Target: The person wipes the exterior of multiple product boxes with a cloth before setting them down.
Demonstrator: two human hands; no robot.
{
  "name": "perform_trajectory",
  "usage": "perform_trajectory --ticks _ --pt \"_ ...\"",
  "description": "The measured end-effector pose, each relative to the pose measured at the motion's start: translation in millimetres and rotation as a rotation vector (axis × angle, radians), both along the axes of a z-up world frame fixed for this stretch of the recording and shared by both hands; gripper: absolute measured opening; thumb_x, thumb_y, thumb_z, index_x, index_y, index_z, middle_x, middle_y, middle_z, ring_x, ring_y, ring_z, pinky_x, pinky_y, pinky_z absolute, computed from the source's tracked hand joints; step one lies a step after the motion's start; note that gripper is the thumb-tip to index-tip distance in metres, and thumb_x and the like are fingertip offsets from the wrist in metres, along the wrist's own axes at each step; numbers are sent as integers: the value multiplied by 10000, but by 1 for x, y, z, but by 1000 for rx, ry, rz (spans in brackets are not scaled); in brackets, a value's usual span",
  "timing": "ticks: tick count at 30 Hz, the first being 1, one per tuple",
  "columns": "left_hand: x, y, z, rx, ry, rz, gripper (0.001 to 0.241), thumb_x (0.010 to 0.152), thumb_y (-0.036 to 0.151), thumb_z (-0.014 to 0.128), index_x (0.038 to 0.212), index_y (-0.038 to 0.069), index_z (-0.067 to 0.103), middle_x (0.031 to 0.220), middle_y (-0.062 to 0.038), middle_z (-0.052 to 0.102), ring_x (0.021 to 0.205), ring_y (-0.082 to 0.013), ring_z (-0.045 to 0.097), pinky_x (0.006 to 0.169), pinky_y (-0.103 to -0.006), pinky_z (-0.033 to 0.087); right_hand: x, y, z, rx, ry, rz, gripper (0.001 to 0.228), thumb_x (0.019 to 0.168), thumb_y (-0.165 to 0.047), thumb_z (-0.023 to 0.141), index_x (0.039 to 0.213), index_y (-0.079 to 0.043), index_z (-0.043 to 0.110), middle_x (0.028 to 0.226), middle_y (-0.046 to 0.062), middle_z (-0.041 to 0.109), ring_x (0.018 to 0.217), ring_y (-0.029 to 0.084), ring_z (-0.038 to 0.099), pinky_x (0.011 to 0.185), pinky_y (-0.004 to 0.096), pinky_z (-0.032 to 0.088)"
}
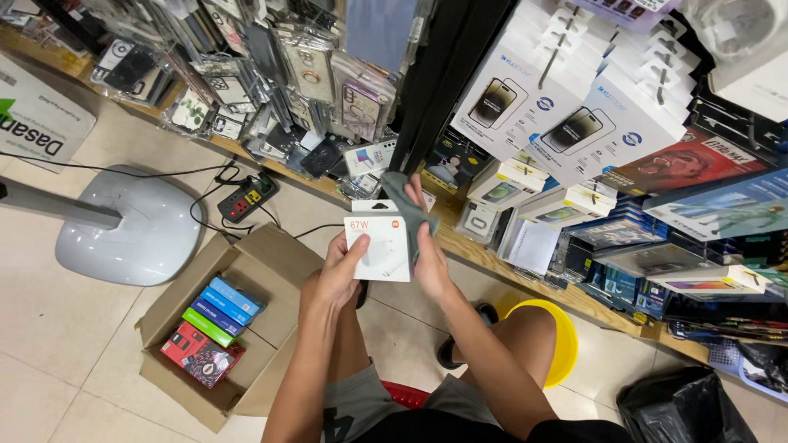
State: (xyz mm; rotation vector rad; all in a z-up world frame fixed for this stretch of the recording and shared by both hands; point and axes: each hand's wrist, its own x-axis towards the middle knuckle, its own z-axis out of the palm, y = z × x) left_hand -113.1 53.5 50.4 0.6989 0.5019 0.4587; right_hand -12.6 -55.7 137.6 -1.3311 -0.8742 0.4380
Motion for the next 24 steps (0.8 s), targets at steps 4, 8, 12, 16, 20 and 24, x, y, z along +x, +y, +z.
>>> perform_trajectory --ticks 4,8,12,16,20,24 --pt "-7 9 -7 -11 -16 62 375 1019 248 665 1324 47 578 1134 -146 763 936 -223 781 811 -411 661 -7 8 -16 192 640 -111 745 1119 -561 280 1642 -31 304 1734 190 211 1587 363 231 1301 545 215" --pt "-2 20 -28 -26 -13 189 336 1111 298 531 1408 156 460 1251 -71 699 1085 -170 729 929 -408 643 -19 11 -9 221 1037 -268 730 1068 -605 372 1591 -107 474 1635 127 465 1482 266 485 1259 499 370" --pt "7 10 -9 -10 51 245 347 1131 365 492 1421 180 443 1205 -51 636 1068 -133 668 893 -357 633 -46 5 -37 131 727 -182 598 1123 -424 387 1602 -67 415 1670 170 420 1526 326 403 1285 548 267" --pt "11 1 -1 330 317 160 494 1141 464 432 1440 70 452 1230 -151 568 1119 -238 555 956 -407 532 -45 3 -50 -25 177 -256 477 1058 -144 612 1508 -1 544 1548 137 569 1420 191 465 1213 478 391" --pt "10 -1 43 585 277 46 731 1142 449 330 1628 -86 225 1596 -350 324 1521 -451 301 1263 -566 228 -52 9 -41 12 -113 -235 575 1064 -48 582 1588 69 375 1668 295 369 1539 378 303 1276 547 238" --pt "19 -11 33 538 159 58 864 1107 550 355 1701 18 22 1684 -382 165 1573 -512 160 1273 -610 145 -56 -4 -53 2 -90 -142 476 1083 -23 456 1539 112 441 1634 302 416 1543 426 278 1265 594 192"
